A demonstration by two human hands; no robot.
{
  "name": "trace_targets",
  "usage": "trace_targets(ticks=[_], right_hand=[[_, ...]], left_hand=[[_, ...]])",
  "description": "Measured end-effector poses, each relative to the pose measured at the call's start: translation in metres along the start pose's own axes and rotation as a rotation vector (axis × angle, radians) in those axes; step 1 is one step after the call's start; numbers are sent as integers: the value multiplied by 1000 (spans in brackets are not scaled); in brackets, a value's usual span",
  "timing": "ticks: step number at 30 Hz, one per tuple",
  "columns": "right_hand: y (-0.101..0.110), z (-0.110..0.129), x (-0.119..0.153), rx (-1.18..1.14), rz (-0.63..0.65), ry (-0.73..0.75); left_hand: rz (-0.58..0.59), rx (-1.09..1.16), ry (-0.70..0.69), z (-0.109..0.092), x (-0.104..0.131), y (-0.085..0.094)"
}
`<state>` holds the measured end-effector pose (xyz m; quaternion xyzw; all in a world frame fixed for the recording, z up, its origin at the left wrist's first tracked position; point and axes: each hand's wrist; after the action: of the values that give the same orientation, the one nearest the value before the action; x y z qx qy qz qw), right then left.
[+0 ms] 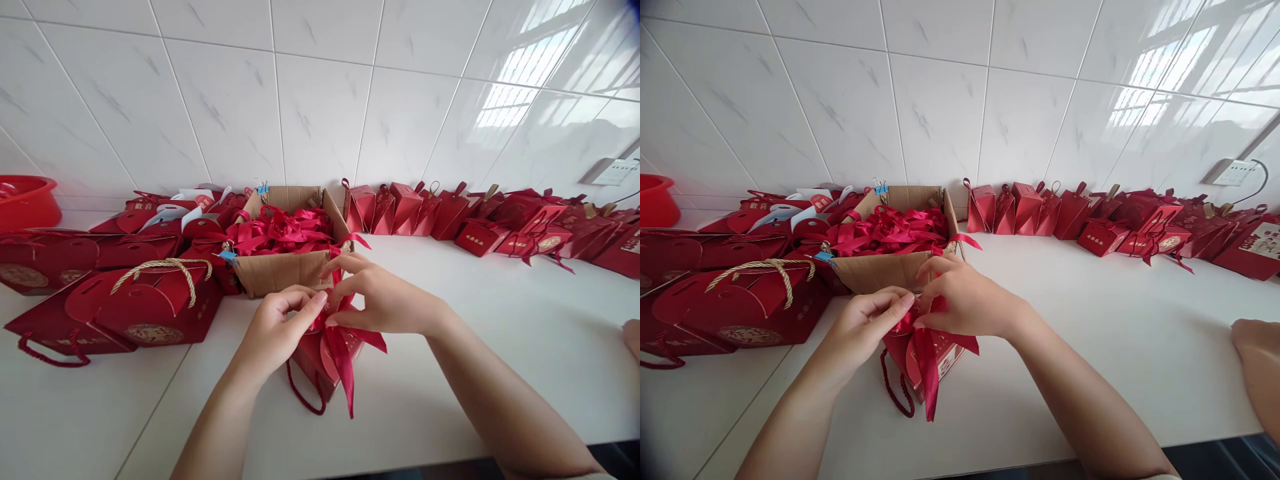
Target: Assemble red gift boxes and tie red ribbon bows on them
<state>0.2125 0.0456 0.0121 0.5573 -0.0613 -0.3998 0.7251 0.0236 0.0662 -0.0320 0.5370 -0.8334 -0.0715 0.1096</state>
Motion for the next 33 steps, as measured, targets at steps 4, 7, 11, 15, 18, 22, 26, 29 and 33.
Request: trace_targets(ticks=[4,7,11,15,18,22,26,29,33], right_hand=[[-10,1,-6,65,-22,5],[-13,-1,-6,97,-18,29],[-12,-1,-4,136,-8,88],[-10,-1,-3,165,67,88],[-8,-2,-3,174,112,77],[-6,-1,-2,157,145,92],[-4,-1,-1,151,150,86],[-4,-1,-1,154,155,76],[-4,-3,0,153,172,69]], left_hand=[[60,50,24,-2,1,1],[70,58,43,-2,1,1],[19,36,18,1,-2,0],[-62,-53,14,5,-4,0],[-98,-129,7,7,-5,1],[-135,-207,-31,9,-6,3],[-173,-272,-76,9,-7,4],[-190,-298,-81,9,-7,4],[-161,-294,-51,10,-6,4]])
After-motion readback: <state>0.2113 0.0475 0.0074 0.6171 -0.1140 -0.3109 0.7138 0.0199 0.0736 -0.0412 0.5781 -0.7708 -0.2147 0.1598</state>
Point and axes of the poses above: each hand's wrist, its own x-axis away from the middle knuckle, its own y-axis out of the back of the hand, z = x × y, and after that the axes turned 12 degrees about y, right-handed
